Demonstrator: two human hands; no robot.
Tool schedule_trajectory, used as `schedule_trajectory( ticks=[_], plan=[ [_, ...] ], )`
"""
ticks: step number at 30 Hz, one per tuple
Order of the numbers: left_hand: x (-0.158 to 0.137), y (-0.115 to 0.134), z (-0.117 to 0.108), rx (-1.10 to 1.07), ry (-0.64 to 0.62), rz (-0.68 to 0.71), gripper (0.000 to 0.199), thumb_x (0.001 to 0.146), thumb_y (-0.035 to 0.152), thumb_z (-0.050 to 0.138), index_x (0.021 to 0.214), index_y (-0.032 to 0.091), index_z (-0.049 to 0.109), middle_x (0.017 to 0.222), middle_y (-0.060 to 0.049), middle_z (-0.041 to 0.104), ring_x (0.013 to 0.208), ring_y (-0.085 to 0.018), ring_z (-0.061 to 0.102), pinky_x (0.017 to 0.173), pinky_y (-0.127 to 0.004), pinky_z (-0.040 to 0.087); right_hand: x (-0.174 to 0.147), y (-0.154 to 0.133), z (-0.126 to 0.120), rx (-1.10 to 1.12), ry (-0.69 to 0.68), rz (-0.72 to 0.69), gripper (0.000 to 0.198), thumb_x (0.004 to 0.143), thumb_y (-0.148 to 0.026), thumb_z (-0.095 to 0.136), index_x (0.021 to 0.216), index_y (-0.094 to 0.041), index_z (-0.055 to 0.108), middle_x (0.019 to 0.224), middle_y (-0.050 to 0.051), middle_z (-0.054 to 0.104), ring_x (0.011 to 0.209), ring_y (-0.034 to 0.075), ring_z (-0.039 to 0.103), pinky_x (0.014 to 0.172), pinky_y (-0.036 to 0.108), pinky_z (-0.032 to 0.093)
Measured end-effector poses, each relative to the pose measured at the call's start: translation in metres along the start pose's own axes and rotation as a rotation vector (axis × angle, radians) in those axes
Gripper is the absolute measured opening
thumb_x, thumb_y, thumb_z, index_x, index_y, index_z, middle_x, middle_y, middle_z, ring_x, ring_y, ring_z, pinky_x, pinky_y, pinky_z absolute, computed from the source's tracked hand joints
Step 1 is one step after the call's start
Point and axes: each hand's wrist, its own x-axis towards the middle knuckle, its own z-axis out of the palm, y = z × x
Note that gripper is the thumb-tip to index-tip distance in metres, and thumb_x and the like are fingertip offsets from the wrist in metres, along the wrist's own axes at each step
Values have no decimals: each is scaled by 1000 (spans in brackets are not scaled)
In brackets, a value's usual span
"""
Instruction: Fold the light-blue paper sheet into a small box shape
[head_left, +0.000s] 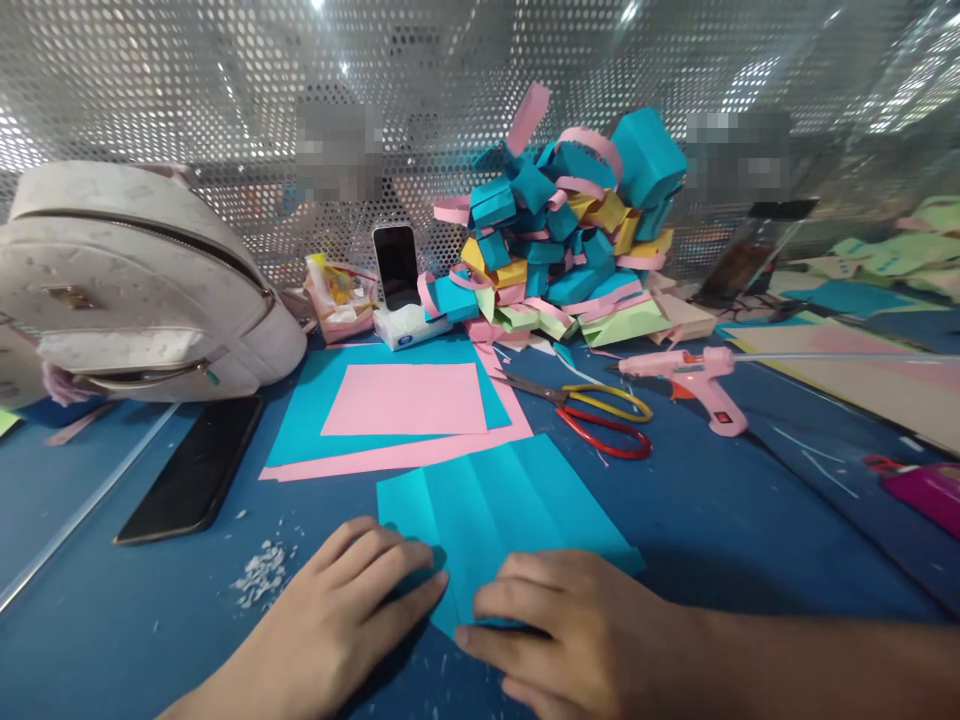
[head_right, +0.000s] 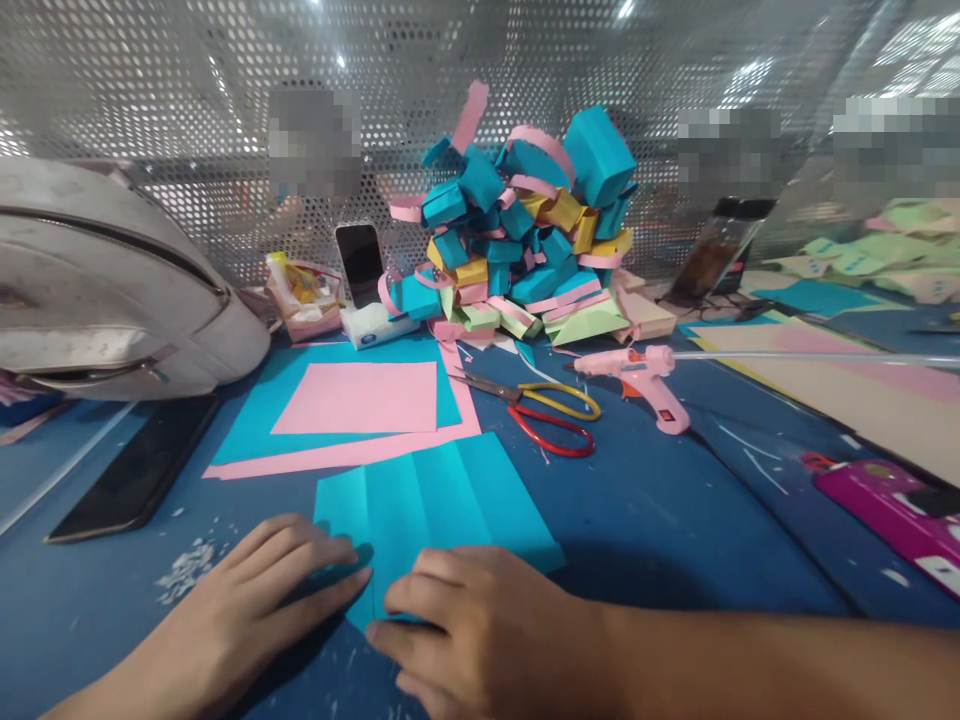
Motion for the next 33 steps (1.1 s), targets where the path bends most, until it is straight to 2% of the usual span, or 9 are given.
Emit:
schedule_trajectory(
  ticks=[5, 11, 13, 16, 19, 22, 25, 30, 33],
  plan=[
    [-2, 8, -4, 51, -88, 47, 43, 102, 13, 23, 133, 13, 53, 129, -10, 62, 119, -21, 54, 111, -42, 36, 3, -2, -1, 16, 3, 27, 30, 99, -28, 46, 123, -16, 59, 105, 4, 66, 94, 19, 55, 77, 30, 47],
    [3, 5, -26, 237, -231, 224, 41, 97, 14, 37, 135, 11, 52, 139, -7, 56, 128, -20, 51, 120, -40, 19, 2, -1, 0, -5, -8, -15, 31, 101, -27, 43, 124, -13, 58, 120, 6, 65, 101, 17, 55, 86, 28, 47],
    [2, 5, -26, 266, -220, 234, 41, 98, 16, 35, 136, 13, 52, 139, -5, 56, 129, -19, 51, 121, -41, 10, 2, 0, 1, -12, 3, -27, 30, 101, -27, 44, 124, -14, 59, 123, 5, 65, 102, 16, 56, 87, 28, 47],
    [-2, 8, -18, 282, -171, 176, 46, 101, 16, 23, 134, 17, 54, 140, -3, 55, 131, -19, 48, 121, -44, 2, 2, 2, 2, -16, 20, -45, 30, 101, -27, 44, 123, -14, 59, 125, 3, 64, 102, 15, 56, 84, 26, 46],
    [-6, 12, -12, 273, -119, 116, 48, 102, 15, 19, 134, 18, 55, 140, -3, 55, 132, -19, 47, 122, -45, 7, 1, 4, 1, -11, 22, -57, 30, 102, -26, 41, 123, -14, 59, 124, 4, 64, 103, 15, 55, 85, 27, 45],
    [-3, 11, -17, 278, -158, 177, 44, 100, 16, 27, 136, 14, 52, 139, -6, 56, 130, -20, 50, 120, -42, 23, 1, 4, -1, -30, 21, -51, 28, 101, -25, 42, 120, -14, 60, 117, 4, 66, 99, 15, 56, 83, 29, 44],
    [1, 8, -25, 315, -208, 244, 44, 98, 16, 32, 137, 13, 51, 139, -7, 56, 128, -21, 52, 115, -41, 34, 1, 1, -3, -92, 52, -51, 26, 100, -25, 44, 118, -15, 61, 97, 2, 69, 87, 14, 56, 76, 31, 43],
    [2, 7, -29, 405, -259, 333, 45, 99, 21, 34, 141, 15, 46, 138, -9, 56, 127, -25, 53, 109, -43, 42, 0, -6, -3, -188, 80, -36, 25, 100, -20, 46, 116, -12, 63, 77, 0, 65, 71, 15, 53, 62, 34, 38],
    [2, 7, -28, 425, -260, 332, 44, 98, 20, 34, 139, 16, 48, 137, -8, 57, 126, -24, 54, 113, -45, 35, -2, -7, 0, -194, 69, -34, 27, 100, -21, 46, 117, -11, 63, 76, 1, 65, 71, 16, 53, 61, 33, 38]
  ],
)
